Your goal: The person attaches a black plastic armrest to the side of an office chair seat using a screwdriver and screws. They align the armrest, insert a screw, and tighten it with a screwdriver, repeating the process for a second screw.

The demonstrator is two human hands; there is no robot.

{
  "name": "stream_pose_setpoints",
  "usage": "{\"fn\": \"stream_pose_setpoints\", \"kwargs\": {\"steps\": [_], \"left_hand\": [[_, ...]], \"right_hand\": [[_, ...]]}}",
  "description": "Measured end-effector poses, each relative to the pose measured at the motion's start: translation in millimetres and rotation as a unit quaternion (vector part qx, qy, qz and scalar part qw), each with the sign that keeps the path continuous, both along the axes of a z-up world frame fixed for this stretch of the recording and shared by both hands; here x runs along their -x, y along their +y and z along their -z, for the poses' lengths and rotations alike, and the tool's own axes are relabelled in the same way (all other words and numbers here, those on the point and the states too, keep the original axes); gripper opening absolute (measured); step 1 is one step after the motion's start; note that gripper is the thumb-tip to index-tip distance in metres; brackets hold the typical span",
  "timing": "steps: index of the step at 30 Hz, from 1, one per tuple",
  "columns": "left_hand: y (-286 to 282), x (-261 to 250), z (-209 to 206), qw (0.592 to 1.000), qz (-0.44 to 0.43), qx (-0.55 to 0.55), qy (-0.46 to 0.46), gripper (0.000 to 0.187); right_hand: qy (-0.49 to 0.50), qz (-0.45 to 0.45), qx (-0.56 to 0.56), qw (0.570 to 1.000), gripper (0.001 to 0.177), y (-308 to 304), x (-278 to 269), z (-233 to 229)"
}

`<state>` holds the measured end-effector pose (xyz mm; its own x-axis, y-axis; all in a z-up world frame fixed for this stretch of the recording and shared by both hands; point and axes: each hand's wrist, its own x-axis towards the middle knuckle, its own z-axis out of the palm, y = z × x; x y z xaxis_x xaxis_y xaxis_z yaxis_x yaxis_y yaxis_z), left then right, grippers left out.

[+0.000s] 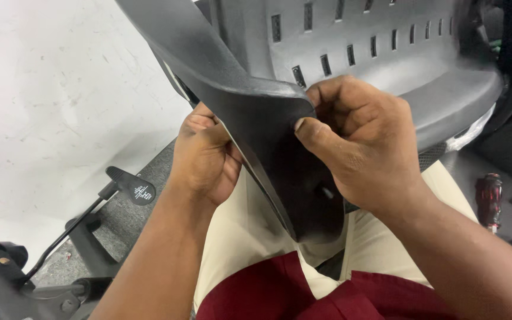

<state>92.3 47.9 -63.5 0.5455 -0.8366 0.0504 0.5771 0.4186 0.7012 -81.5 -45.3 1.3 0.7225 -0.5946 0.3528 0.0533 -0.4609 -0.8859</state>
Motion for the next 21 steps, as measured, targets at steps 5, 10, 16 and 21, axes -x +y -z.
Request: {"fn": "stream_pose_setpoints", "kwargs": {"steps": [5,10,16,21], "left_hand": [[-2,1,8,0.998,0.026,0.034,0.046,0.029],[-5,0,7,0.993,0.069,0.058,0.079,0.019],[-6,7,2,0.99,0.076,0.05,0.109,0.023],[-9,17,-2,0.984,0.042,0.053,0.165,0.028]], "right_hand": [[0.006,0.014,-0.009,1.0,0.015,2,1,4],[0.065,0.037,0.038,0.996,0.013,-3,4,-1],[0.03,0.024,0.033,0.999,0.015,0,5,0],[0.041,0.038,0.06,0.997,0.017,0,7,1]]}}
